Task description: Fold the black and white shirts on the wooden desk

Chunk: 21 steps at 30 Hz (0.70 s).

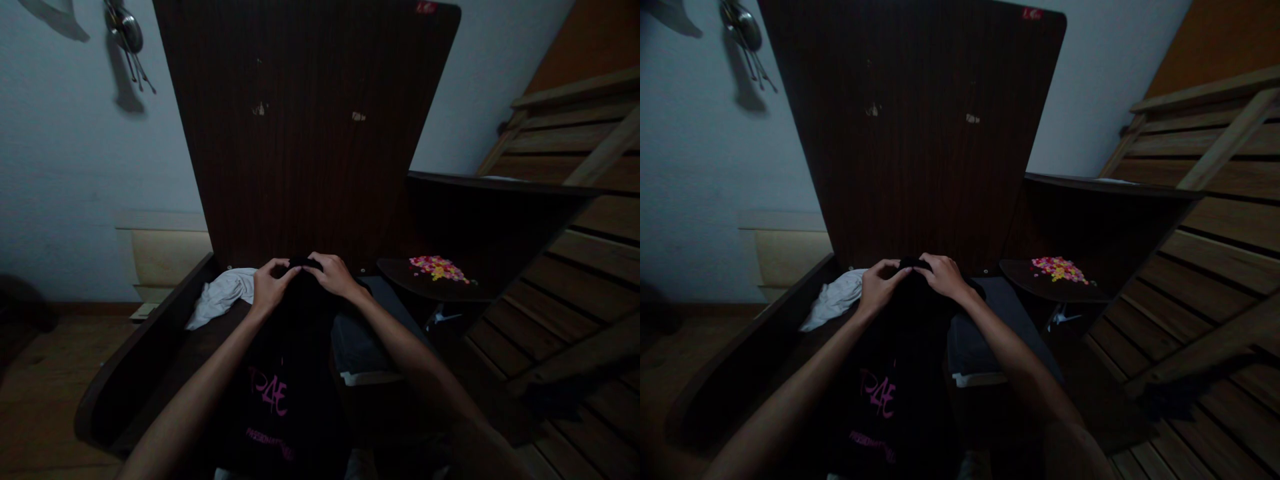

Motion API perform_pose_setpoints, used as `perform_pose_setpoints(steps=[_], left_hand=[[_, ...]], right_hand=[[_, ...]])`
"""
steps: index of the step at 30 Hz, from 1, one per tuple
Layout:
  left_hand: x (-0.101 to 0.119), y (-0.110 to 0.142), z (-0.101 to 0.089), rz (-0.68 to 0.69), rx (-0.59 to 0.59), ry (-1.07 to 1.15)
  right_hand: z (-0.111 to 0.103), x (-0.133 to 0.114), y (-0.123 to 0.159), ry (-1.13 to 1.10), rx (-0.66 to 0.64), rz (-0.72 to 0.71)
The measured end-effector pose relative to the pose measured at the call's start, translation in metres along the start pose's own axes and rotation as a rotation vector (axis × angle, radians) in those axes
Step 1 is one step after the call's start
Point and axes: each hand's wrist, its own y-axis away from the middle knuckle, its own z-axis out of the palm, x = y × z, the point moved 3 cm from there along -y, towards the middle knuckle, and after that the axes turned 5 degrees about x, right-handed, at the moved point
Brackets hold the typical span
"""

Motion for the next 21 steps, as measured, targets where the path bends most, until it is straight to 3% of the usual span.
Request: perform_pose_setpoints(steps=[3,9,12,17,21], left_hand=[[0.004,-0.001,0.000,0.049,-0.041,-0.005],[0.006,-0.006,0.004,0.098,-0.252,0.014],[0.004,-0.006,0.005,0.104,-0.269,-0.024],[0.000,0.002,0.007,0.102,-0.239,-0.269],[-0.008,0.008,0.008,-0.026,-0.357,-0.504]], right_hand=[[0.000,0.001,-0.001,-0.029,-0.005,-0.007],[-0.003,0.004,-0.003,-0.123,-0.029,-0.046],[-0.004,0.006,-0.004,-0.128,-0.021,-0.045],[-0.006,0.007,-0.005,-0.042,0.053,0.037],[-0.013,0.011,-0.011,0.031,0.100,0.087]])
